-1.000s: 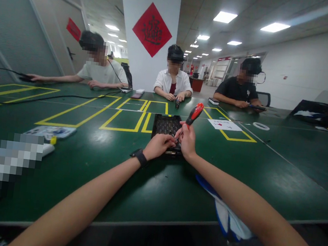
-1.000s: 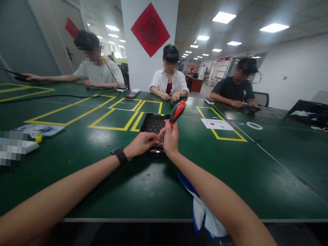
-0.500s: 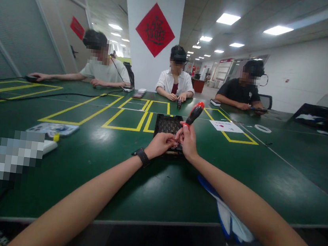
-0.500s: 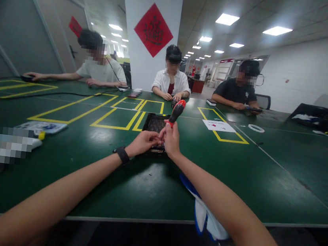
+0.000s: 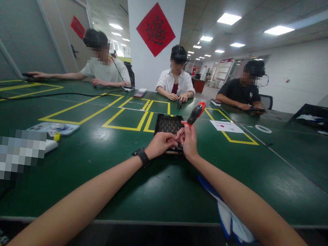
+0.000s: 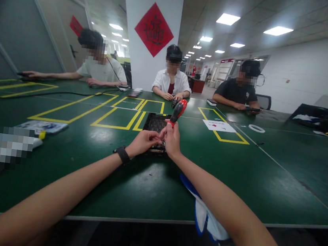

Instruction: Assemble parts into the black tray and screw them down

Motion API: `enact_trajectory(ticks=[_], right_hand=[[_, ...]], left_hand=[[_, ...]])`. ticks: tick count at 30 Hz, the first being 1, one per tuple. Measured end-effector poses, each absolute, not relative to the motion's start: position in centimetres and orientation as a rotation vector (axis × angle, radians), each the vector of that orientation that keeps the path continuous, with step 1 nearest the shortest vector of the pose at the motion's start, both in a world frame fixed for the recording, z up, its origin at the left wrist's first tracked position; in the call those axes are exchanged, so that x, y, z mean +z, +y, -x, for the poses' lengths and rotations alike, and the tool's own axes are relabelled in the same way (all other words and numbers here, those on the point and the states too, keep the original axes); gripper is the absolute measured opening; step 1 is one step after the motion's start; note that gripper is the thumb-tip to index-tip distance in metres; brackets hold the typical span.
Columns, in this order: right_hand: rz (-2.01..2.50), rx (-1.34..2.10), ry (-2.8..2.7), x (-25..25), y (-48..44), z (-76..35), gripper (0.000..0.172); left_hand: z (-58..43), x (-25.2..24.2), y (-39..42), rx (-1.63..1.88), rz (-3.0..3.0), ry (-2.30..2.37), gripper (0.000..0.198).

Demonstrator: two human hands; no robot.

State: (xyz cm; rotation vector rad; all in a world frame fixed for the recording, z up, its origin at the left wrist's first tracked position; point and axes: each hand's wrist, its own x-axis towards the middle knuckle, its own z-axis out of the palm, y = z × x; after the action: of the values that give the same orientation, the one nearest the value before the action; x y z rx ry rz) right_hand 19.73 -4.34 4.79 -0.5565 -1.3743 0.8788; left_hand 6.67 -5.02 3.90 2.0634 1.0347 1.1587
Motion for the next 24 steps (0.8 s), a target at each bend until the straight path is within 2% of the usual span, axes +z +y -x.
enact_trajectory(ticks=[16,24], right_hand=[[0.637,0.775,-1.287,4.42,-3.78,-19.82,0.033],[0.655,0.763,-1.290,4.39,-3.78,-19.88,0.034]], left_hand=[[-7.03,4.58,-5.86,1.045,-2.366,1.284,0.041],[-7.06,4.57,-5.91,1.053,-2.364,1.342,0.041]])
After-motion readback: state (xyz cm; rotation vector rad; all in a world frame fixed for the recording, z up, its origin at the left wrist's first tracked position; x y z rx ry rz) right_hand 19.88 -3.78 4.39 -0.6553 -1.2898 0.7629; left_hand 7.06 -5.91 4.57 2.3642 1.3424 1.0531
